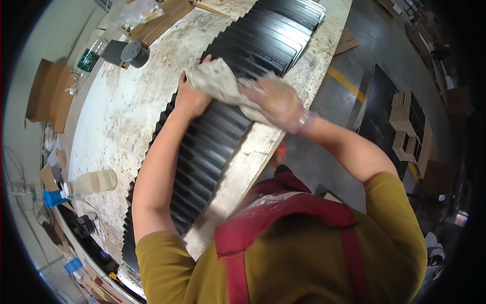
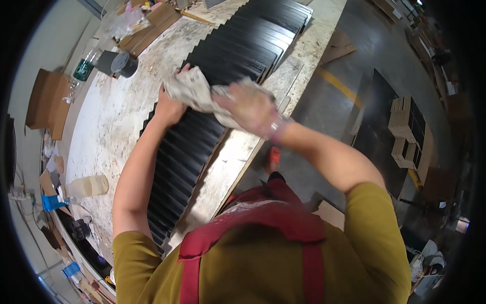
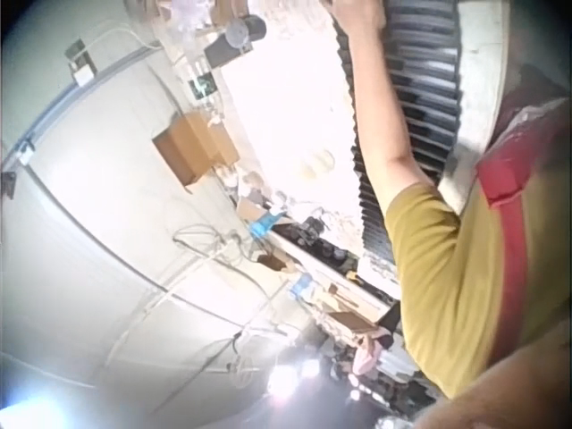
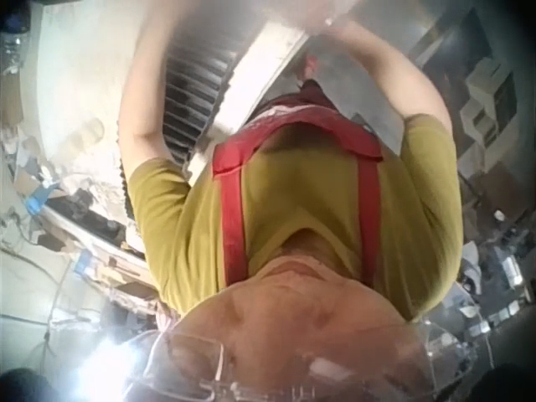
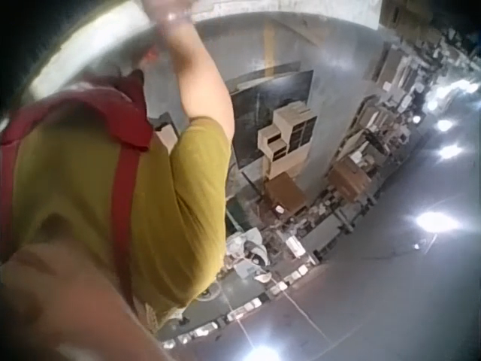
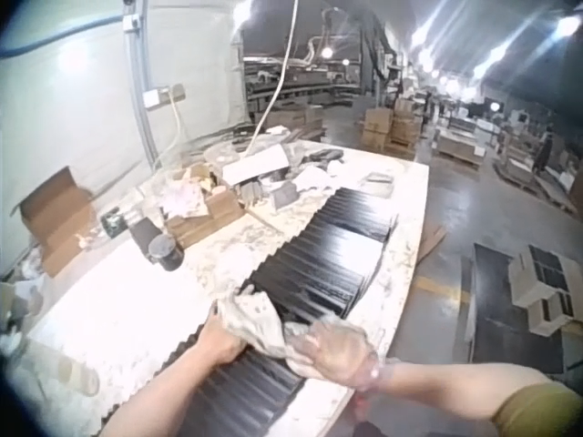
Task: The person cleans a long, grooved wooden panel by rubbing a cloth along the slats and then stacks the cleaned pieces together on a workbench.
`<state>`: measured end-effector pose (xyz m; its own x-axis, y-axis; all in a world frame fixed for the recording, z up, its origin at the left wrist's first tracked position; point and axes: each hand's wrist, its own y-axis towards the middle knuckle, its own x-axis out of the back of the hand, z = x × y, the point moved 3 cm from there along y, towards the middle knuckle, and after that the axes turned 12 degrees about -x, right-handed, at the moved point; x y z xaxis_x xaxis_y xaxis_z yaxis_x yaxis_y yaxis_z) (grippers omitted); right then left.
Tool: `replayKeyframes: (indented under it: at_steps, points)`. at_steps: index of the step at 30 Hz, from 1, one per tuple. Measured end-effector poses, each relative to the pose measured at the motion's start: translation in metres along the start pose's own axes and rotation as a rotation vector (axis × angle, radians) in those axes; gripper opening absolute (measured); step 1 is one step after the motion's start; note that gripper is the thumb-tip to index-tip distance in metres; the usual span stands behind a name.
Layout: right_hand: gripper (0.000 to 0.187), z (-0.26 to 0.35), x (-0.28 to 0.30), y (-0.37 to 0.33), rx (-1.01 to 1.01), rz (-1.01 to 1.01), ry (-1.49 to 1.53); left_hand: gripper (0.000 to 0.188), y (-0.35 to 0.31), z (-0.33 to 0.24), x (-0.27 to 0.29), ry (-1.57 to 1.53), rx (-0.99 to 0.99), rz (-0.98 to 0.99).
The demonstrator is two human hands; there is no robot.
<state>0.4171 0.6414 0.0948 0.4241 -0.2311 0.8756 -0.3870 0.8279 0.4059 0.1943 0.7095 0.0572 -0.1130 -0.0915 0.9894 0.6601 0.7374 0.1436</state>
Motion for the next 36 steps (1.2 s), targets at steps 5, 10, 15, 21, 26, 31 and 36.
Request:
replayKeyframes:
  at_steps: [5, 10, 15, 21, 26, 31, 36]
  points:
    - [0.044, -0.116, 0.032, -0.093, -0.285, 0.731, 0.193, 0.070, -0.005, -0.013, 0.023, 0.105, 0.151, -0.149]
    - [0.060, -0.090, 0.080, -0.013, -0.723, 0.597, 1.400, 0.084, 0.048, -0.139, 0.057, -0.839, 0.038, -0.533]
    - [0.085, -0.057, 0.051, 0.013, -0.533, 0.806, 1.467, 0.060, 0.020, -0.102, 0.085, -0.649, 0.321, -0.710]
    - [0.082, -0.037, 0.000, 0.072, -0.128, 0.116, 0.052, 0.050, 0.004, 0.004, 0.104, -0.443, 0.409, -0.698]
    - [0.079, -0.030, -0.026, 0.077, -0.153, 0.405, -0.180, 0.040, 0.071, 0.010, 0.010, -0.092, 0.278, -0.178]
    - [0.079, -0.036, -0.029, 0.072, -0.168, 0.248, -0.069, 0.042, 0.089, 0.109, 0.014, -0.355, 0.463, -0.321]
    - [0.083, -0.034, -0.030, 0.077, -0.223, 0.522, -0.223, 0.047, 0.142, 0.038, -0.003, -0.226, -0.046, -0.198]
